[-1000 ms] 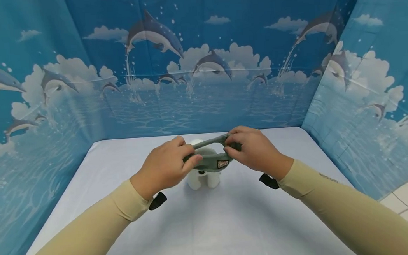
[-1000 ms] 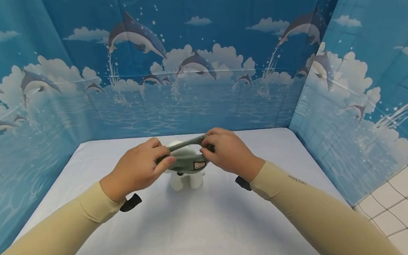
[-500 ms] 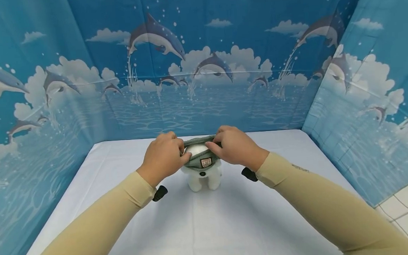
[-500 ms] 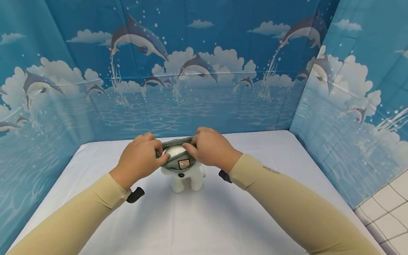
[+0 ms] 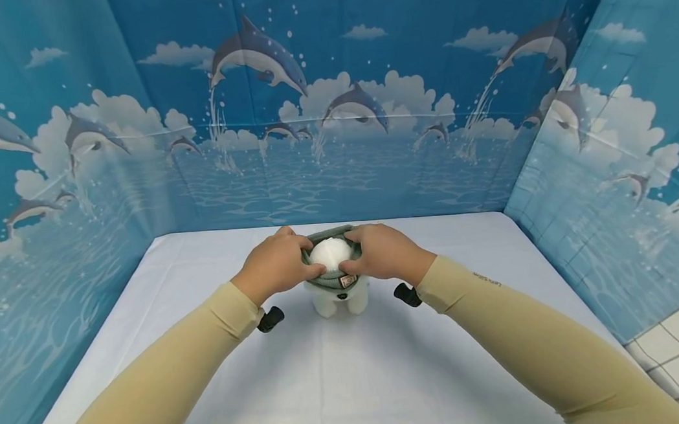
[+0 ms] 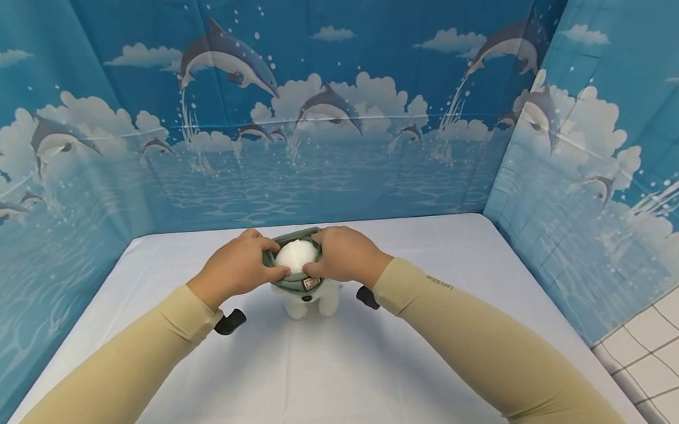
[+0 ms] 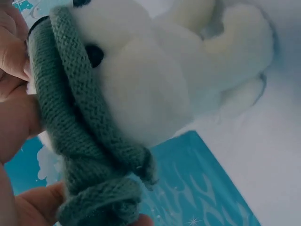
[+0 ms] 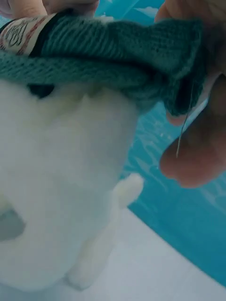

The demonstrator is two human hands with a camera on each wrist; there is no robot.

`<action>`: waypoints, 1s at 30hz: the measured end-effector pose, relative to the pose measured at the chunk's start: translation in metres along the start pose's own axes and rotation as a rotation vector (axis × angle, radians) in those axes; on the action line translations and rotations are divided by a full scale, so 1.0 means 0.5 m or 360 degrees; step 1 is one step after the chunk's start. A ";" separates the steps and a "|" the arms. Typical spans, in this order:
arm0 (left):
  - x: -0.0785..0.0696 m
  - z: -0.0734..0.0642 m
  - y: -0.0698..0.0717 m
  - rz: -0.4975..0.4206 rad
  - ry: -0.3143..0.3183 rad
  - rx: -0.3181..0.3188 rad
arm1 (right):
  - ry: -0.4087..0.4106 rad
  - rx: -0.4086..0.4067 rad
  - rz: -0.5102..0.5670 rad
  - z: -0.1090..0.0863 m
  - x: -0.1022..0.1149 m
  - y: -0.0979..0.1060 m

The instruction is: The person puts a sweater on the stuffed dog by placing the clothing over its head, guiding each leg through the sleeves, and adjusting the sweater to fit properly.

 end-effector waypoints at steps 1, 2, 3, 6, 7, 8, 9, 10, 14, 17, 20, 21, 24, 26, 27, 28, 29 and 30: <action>0.004 0.001 -0.009 -0.0059 0.0022 0.0044 | -0.0013 0.0035 0.0063 0.001 -0.006 -0.007; 0.008 0.002 -0.018 -0.0125 0.0044 0.0087 | -0.0025 0.0062 0.0129 0.003 -0.013 -0.015; 0.013 0.002 -0.028 -0.0199 0.0069 0.0131 | -0.0037 0.0080 0.0188 0.004 -0.019 -0.021; 0.026 0.002 -0.060 -0.0491 0.0128 0.0273 | -0.0118 0.0141 0.0386 0.003 -0.041 -0.041; 0.030 0.002 -0.073 -0.0601 0.0151 0.0321 | -0.0152 0.0168 0.0457 0.002 -0.048 -0.049; 0.033 0.001 -0.084 -0.0723 0.0176 0.0364 | -0.0182 0.0195 0.0534 0.001 -0.053 -0.057; 0.035 0.001 -0.096 -0.0844 0.0194 0.0404 | -0.0209 0.0220 0.0610 0.000 -0.057 -0.064; 0.036 0.000 -0.105 -0.0962 0.0208 0.0436 | -0.0233 0.0243 0.0690 -0.002 -0.059 -0.071; 0.039 0.001 -0.131 -0.1322 0.0249 0.0465 | -0.0235 0.0273 0.0963 -0.007 -0.060 -0.087; 0.038 0.003 -0.136 -0.1465 0.0246 0.0430 | -0.0196 0.0264 0.1083 -0.010 -0.058 -0.091; 0.038 0.002 -0.138 -0.1530 0.0249 0.0400 | -0.0170 0.0252 0.1127 -0.012 -0.063 -0.097; 0.038 0.002 -0.140 -0.1546 0.0250 0.0395 | -0.0161 0.0252 0.1134 -0.012 -0.065 -0.100; 0.038 0.003 -0.143 -0.1572 0.0250 0.0384 | -0.0129 0.0255 0.1158 -0.012 -0.070 -0.105; 0.039 0.003 -0.146 -0.1592 0.0252 0.0378 | -0.0126 0.0259 0.1195 -0.011 -0.074 -0.110; 0.040 0.003 -0.147 -0.1602 0.0252 0.0375 | -0.0124 0.0262 0.1218 -0.011 -0.076 -0.113; 0.041 0.003 -0.149 -0.1614 0.0249 0.0372 | -0.0121 0.0266 0.1243 -0.011 -0.077 -0.116; 0.042 0.004 -0.151 -0.1631 0.0249 0.0368 | -0.0120 0.0268 0.1274 -0.011 -0.079 -0.120; 0.043 0.004 -0.153 -0.1651 0.0250 0.0367 | -0.0121 0.0268 0.1304 -0.011 -0.081 -0.124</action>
Point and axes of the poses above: each hand's wrist, its own z-axis towards the middle knuckle, its own y-axis out of the back of the hand, x = y × z, the point moved 9 cm from there along z, towards the middle knuckle, and after that the axes turned 4 degrees about -x, right-handed, at the moved point
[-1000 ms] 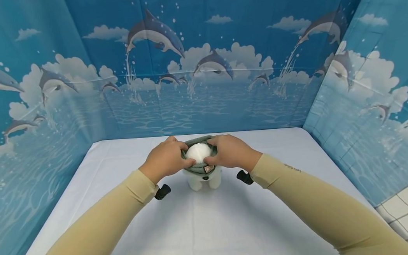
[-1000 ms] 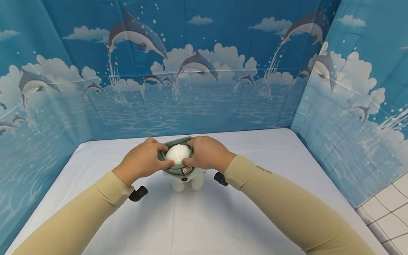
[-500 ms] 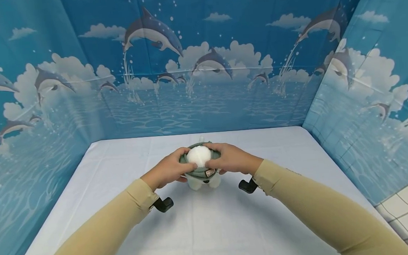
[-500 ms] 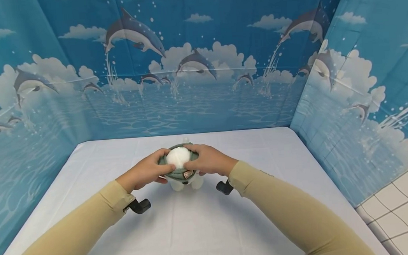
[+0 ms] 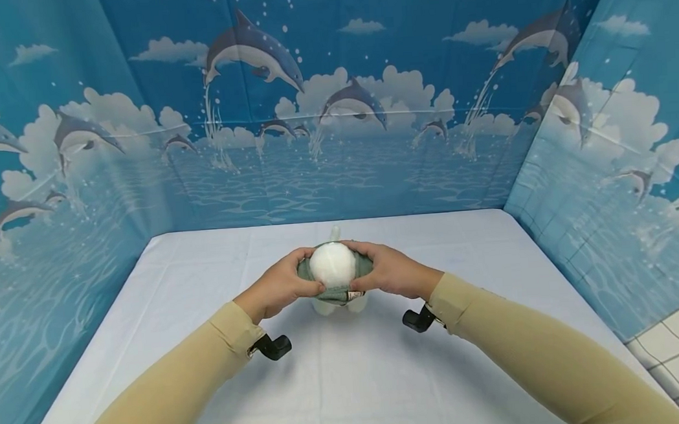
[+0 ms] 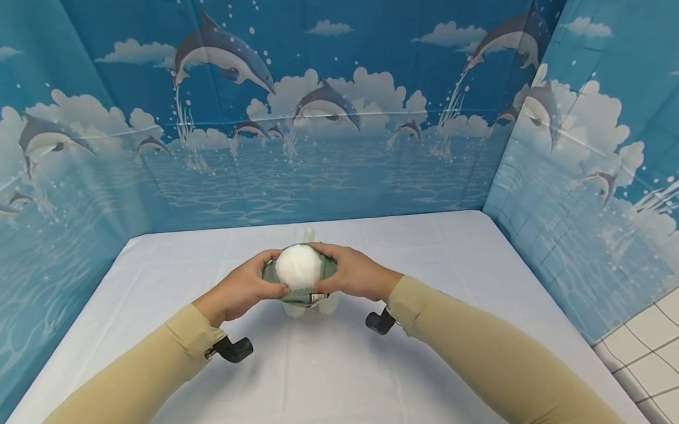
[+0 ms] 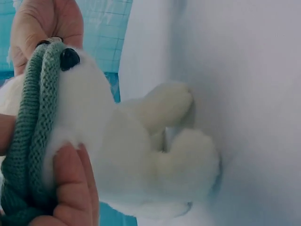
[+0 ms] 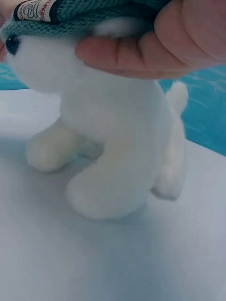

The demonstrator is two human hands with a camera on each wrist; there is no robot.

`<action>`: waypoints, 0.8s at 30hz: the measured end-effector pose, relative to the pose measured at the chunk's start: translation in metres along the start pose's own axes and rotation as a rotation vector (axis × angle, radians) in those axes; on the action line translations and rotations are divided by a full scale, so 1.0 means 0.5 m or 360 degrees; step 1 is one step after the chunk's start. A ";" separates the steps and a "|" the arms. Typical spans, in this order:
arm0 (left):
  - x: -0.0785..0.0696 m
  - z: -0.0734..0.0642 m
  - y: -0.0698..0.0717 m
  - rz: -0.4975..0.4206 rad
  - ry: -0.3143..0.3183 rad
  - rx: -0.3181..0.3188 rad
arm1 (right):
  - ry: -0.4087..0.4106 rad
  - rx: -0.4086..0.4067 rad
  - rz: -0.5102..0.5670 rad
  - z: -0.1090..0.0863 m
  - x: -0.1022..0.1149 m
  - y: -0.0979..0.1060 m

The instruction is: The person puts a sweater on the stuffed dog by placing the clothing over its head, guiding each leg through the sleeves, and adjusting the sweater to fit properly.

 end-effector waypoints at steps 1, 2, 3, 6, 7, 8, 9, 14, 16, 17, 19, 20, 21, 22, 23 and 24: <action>0.002 0.001 -0.001 -0.0020 -0.0004 0.0000 | 0.0005 0.0001 0.0018 0.000 -0.003 -0.002; 0.005 0.001 -0.002 -0.0045 -0.0006 0.0003 | 0.0014 0.0003 0.0029 0.000 -0.006 -0.004; 0.008 0.002 -0.003 -0.0069 -0.0009 0.0007 | 0.0024 0.0003 0.0042 -0.001 -0.007 -0.006; 0.016 0.002 -0.007 -0.0124 -0.0020 0.0006 | 0.0031 -0.0003 0.0066 -0.006 -0.013 -0.013; 0.019 0.002 -0.008 -0.0132 -0.0019 0.0003 | 0.0032 -0.0006 0.0071 -0.007 -0.013 -0.015; 0.022 0.001 -0.010 -0.0144 -0.0013 0.0004 | 0.0024 -0.0007 0.0090 -0.008 -0.015 -0.018; 0.024 0.001 -0.012 -0.0153 -0.0004 0.0006 | 0.0016 -0.0005 0.0113 -0.008 -0.016 -0.020; 0.035 -0.008 -0.025 -0.0205 0.0077 0.0046 | -0.0003 -0.0001 0.0209 -0.013 -0.016 -0.031; 0.035 -0.010 -0.029 -0.0234 0.0079 0.0054 | 0.0017 -0.0004 0.0217 -0.015 -0.014 -0.032; 0.033 -0.011 -0.031 -0.0247 0.0068 0.0056 | 0.0032 -0.0006 0.0219 -0.015 -0.014 -0.032; 0.029 -0.012 -0.034 -0.0274 0.0038 0.0055 | 0.0046 -0.0007 0.0220 -0.014 -0.015 -0.031; 0.028 -0.012 -0.035 -0.0283 0.0025 0.0049 | 0.0051 -0.0009 0.0222 -0.013 -0.016 -0.031; 0.027 -0.012 -0.035 -0.0289 0.0013 0.0042 | 0.0056 -0.0008 0.0227 -0.013 -0.016 -0.031; 0.026 -0.012 -0.034 -0.0289 0.0004 0.0032 | 0.0057 -0.0006 0.0230 -0.013 -0.017 -0.032; 0.026 -0.012 -0.034 -0.0280 -0.0009 0.0020 | 0.0054 -0.0009 0.0227 -0.013 -0.018 -0.032; 0.027 -0.011 -0.034 -0.0276 -0.0013 0.0003 | 0.0048 -0.0012 0.0226 -0.012 -0.019 -0.033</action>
Point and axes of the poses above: each hand's wrist, its own z-axis towards the middle knuckle, its own y-axis out of the back of the hand, x = y × z, the point moved 9 cm from there along z, towards the middle knuckle, and after that the axes turned 4 degrees about -x, right-handed, at the moved point
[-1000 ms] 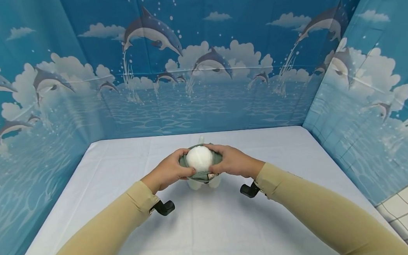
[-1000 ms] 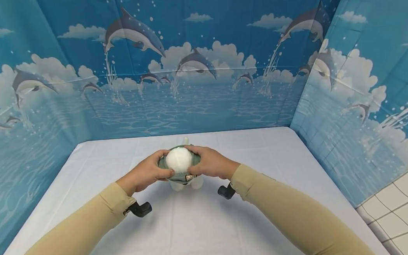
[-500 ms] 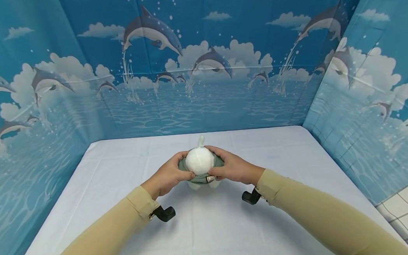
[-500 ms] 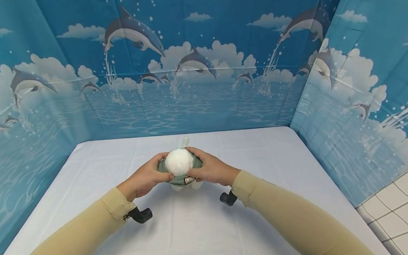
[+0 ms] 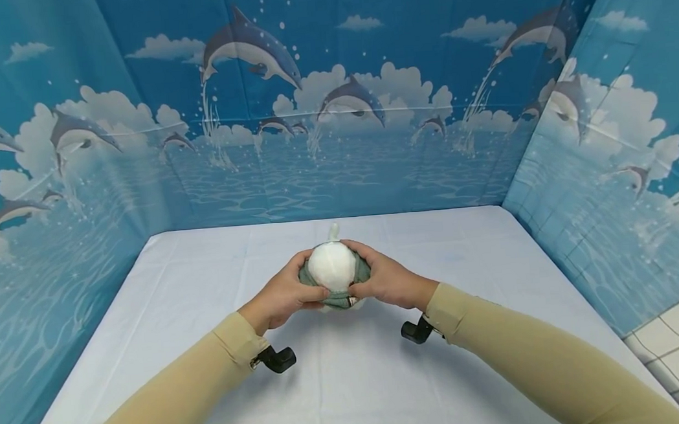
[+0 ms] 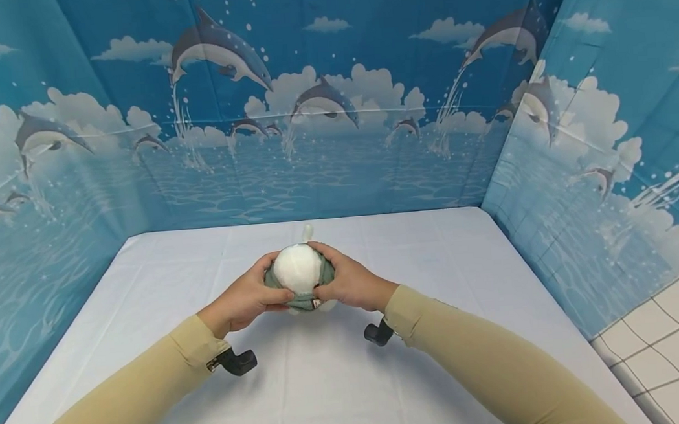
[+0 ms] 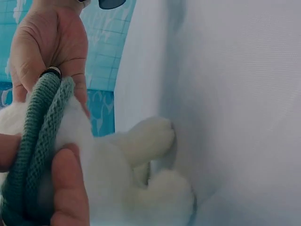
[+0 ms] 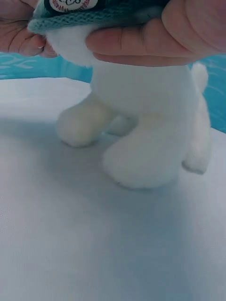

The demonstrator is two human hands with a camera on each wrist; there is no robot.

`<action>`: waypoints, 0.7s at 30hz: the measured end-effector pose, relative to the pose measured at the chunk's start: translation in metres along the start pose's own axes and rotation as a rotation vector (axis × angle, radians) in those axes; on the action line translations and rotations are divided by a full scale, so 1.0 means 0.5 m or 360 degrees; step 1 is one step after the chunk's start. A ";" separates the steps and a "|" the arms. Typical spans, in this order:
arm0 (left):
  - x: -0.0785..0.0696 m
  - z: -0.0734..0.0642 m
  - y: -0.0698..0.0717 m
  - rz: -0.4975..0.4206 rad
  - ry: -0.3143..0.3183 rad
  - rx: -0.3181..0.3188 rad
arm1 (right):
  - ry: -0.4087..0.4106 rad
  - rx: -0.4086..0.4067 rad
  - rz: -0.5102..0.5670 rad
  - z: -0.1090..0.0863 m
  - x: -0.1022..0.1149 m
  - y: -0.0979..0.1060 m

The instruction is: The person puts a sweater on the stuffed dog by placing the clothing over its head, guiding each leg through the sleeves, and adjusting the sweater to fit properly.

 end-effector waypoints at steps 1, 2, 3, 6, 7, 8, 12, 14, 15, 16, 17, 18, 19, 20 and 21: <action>0.000 0.001 0.001 0.0002 -0.0003 -0.0017 | 0.0002 -0.0003 -0.0004 0.000 0.000 0.000; 0.000 0.001 0.002 0.0008 -0.0006 -0.0035 | 0.0003 -0.0007 -0.0006 0.000 0.000 0.000; 0.001 0.001 0.002 0.0017 -0.0011 -0.0051 | 0.0008 -0.0010 -0.0012 0.000 0.000 0.000; 0.004 0.003 0.003 0.0043 -0.0021 -0.0080 | 0.0007 -0.0029 -0.0066 -0.001 -0.004 0.001; 0.006 0.004 0.003 0.0051 -0.0029 -0.0083 | 0.0008 -0.0036 -0.0096 -0.001 -0.006 0.001; 0.007 0.005 0.002 0.0059 -0.0036 -0.0080 | 0.0018 -0.0037 -0.0126 -0.001 -0.007 0.001; 0.011 0.007 0.001 0.0045 -0.0069 -0.0041 | 0.0108 -0.0043 -0.0272 -0.002 -0.004 -0.001; 0.014 0.007 0.001 0.0023 -0.0071 -0.0014 | 0.0167 -0.0028 -0.0314 -0.003 -0.002 -0.004; 0.016 0.006 0.001 0.0007 -0.0067 -0.0002 | 0.0184 -0.0025 -0.0324 -0.003 -0.001 -0.005; 0.017 0.006 0.001 -0.0010 -0.0060 0.0007 | 0.0192 -0.0022 -0.0316 -0.003 -0.001 -0.005; 0.018 0.006 0.001 -0.0026 -0.0053 0.0011 | 0.0189 -0.0020 -0.0285 -0.003 -0.001 -0.004; 0.018 0.005 0.002 -0.0042 -0.0048 0.0005 | 0.0177 -0.0016 -0.0237 -0.004 -0.002 -0.004; 0.016 0.004 0.002 -0.0057 -0.0046 -0.0004 | 0.0157 -0.0007 -0.0175 -0.004 -0.002 -0.004; 0.013 0.003 0.001 -0.0077 -0.0047 -0.0011 | 0.0143 -0.0003 -0.0121 -0.003 -0.001 -0.003; 0.010 0.002 0.000 -0.0092 -0.0049 -0.0028 | 0.0123 -0.0005 -0.0066 -0.003 -0.001 -0.002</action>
Point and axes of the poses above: each hand's wrist, its own z-axis towards the middle knuckle, its own y-axis out of the back of the hand, x = y × z, the point moved 9 cm from there along z, towards the middle knuckle, and after that the axes turned 4 degrees about -x, right-handed, at the moved point
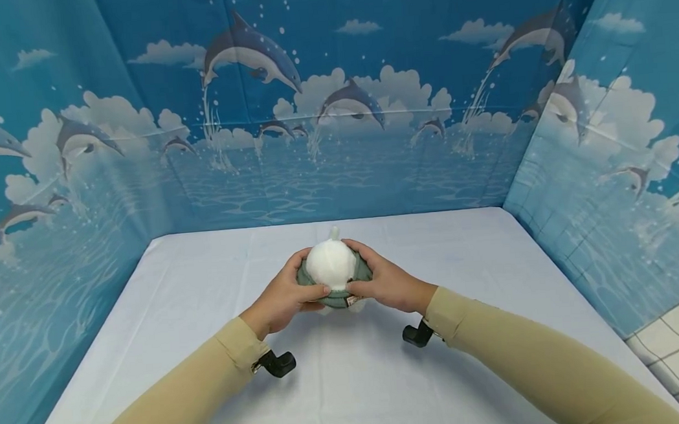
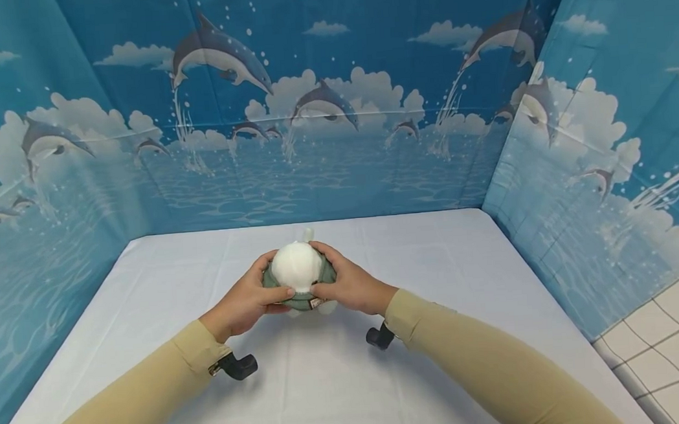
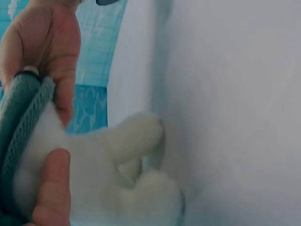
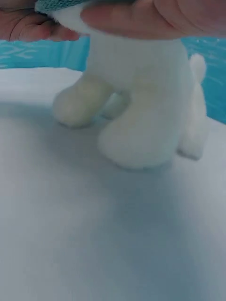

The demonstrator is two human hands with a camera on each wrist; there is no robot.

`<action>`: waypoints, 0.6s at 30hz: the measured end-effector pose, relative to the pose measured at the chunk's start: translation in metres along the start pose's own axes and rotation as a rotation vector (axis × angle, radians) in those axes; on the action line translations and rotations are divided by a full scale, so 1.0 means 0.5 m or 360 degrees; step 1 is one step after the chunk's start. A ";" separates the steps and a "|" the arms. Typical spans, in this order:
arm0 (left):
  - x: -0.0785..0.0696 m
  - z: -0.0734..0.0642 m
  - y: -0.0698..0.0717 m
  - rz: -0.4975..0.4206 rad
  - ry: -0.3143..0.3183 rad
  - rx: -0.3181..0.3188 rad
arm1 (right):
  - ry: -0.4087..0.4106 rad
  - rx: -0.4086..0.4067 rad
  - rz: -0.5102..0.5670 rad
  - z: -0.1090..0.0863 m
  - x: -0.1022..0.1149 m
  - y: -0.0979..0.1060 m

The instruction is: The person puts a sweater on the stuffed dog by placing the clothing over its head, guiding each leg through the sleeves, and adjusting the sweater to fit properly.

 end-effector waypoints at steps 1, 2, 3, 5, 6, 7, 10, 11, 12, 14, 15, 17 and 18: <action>-0.001 0.000 -0.001 -0.0015 -0.0005 -0.0017 | -0.0023 -0.0002 0.0055 0.000 -0.001 0.000; -0.003 -0.001 -0.003 -0.0030 -0.0007 -0.0030 | -0.0043 -0.0002 0.0098 0.000 -0.001 -0.001; -0.004 -0.001 -0.005 -0.0043 -0.0007 -0.0048 | -0.0052 0.0010 0.0142 -0.001 -0.001 -0.003; -0.006 -0.002 -0.006 -0.0064 -0.0003 -0.0075 | -0.0063 0.0022 0.0192 0.000 0.001 -0.008; -0.005 -0.002 -0.006 -0.0071 0.0000 -0.0090 | -0.0072 0.0027 0.0219 -0.001 0.002 -0.011; -0.004 -0.003 -0.006 -0.0073 0.0002 -0.0102 | -0.0067 0.0026 0.0222 -0.001 0.003 -0.012; -0.006 -0.004 -0.006 -0.0047 -0.0007 -0.0103 | -0.0027 0.0015 0.0163 -0.003 0.009 -0.016; -0.008 -0.004 -0.006 -0.0027 -0.0017 -0.0091 | -0.0007 0.0000 0.0129 -0.003 0.011 -0.015; -0.010 -0.004 -0.006 -0.0004 -0.0030 -0.0075 | 0.0012 -0.0021 0.0079 -0.004 0.014 -0.013; -0.018 -0.005 -0.001 0.0068 -0.0058 -0.0045 | 0.0059 -0.0062 -0.0035 -0.003 0.018 -0.006; -0.021 -0.006 0.002 0.0125 -0.0073 -0.0032 | 0.0077 -0.0079 -0.0083 -0.002 0.021 -0.001; -0.031 -0.011 0.015 0.0321 -0.0128 -0.0037 | 0.0121 -0.0110 -0.0204 -0.003 0.023 0.009; -0.036 -0.013 0.022 0.0429 -0.0155 -0.0048 | 0.0143 -0.0118 -0.0275 -0.004 0.026 0.014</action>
Point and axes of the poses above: each hand's wrist, its own z-axis towards the middle knuckle, its own y-axis out of the back of the hand, x = y × z, the point moved 9 cm from there along z, towards the middle knuckle, and after that the axes turned 4 degrees about -x, right-handed, at the moved point
